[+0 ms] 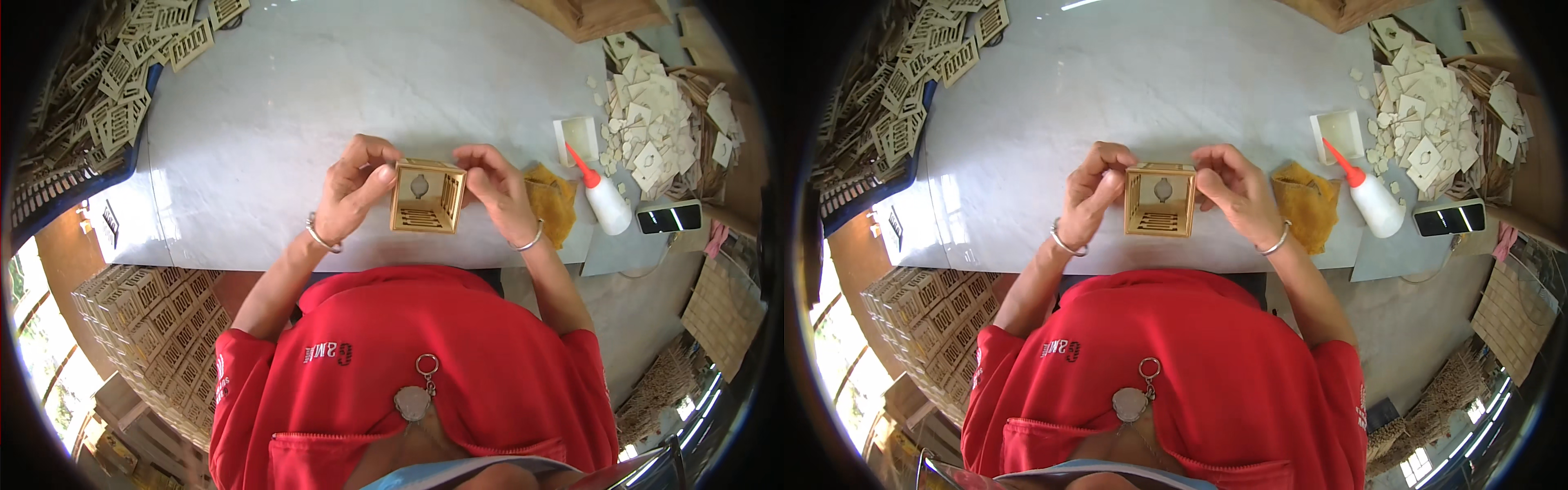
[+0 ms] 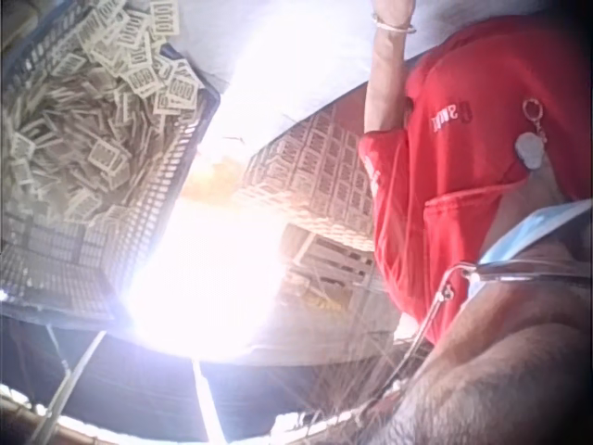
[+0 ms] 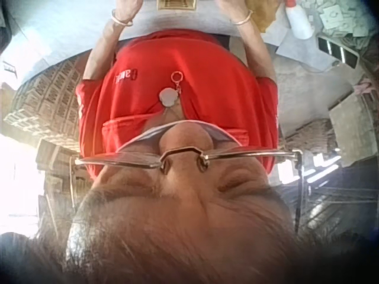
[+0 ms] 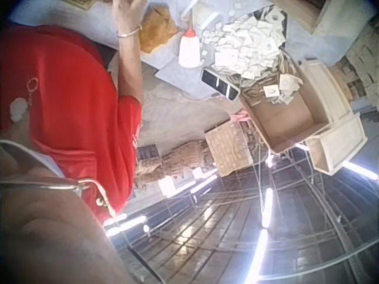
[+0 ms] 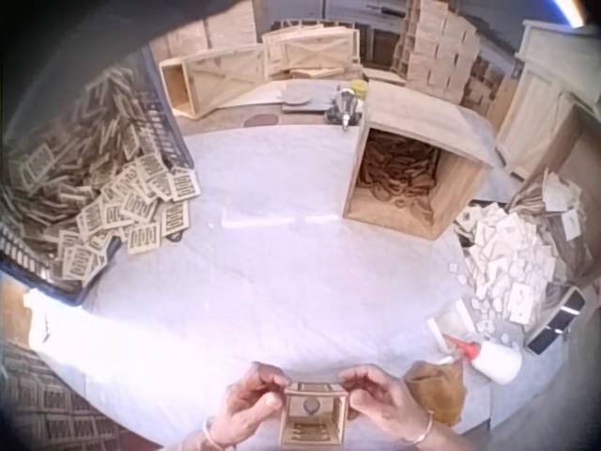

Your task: Assembling small wooden boxes by applying glue to pre-cut pieces, joining them, and securing the final product with a rubber band.

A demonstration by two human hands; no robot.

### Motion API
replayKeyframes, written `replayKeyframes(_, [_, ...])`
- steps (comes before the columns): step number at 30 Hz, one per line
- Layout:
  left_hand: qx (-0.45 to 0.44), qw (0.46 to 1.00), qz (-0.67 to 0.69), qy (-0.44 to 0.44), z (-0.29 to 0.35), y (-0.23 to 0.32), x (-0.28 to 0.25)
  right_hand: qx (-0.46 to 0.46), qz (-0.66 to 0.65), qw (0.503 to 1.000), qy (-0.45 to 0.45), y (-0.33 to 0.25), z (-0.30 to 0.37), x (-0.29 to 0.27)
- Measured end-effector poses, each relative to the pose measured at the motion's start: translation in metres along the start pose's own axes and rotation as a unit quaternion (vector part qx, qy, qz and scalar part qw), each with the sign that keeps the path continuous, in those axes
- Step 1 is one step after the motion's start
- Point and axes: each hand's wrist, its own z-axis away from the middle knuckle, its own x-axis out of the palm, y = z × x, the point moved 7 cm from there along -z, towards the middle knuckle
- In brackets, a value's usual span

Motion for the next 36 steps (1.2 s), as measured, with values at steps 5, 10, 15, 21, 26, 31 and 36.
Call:
replayKeyframes(5, [0.161,0.923,-0.336,-0.102,0.017,0.035,-0.004,-0.193,0.315,0.928,-0.051,-0.033,0.025,0.000])
replayKeyframes(10, [0.219,0.868,-0.431,-0.113,0.010,0.020,0.003,-0.249,0.461,0.851,-0.045,-0.015,0.018,0.012])
replayKeyframes(15, [0.238,0.870,-0.420,-0.105,0.009,0.022,0.004,-0.296,0.484,0.823,-0.038,-0.016,0.025,0.025])
replayKeyframes(21, [0.227,0.866,-0.435,-0.099,0.014,0.019,0.005,-0.337,0.468,0.817,-0.026,-0.019,0.026,0.026])
replayKeyframes(26, [0.229,0.870,-0.428,-0.087,0.017,0.016,0.005,-0.304,0.437,0.845,-0.050,-0.018,0.022,0.024])
replayKeyframes(31, [0.253,0.865,-0.426,-0.074,0.017,0.025,0.005,-0.285,0.427,0.856,-0.066,-0.028,0.023,0.021])
replayKeyframes(36, [-0.078,0.978,-0.159,-0.114,0.004,0.019,-0.004,-0.062,0.186,0.972,-0.128,-0.039,0.006,0.016])
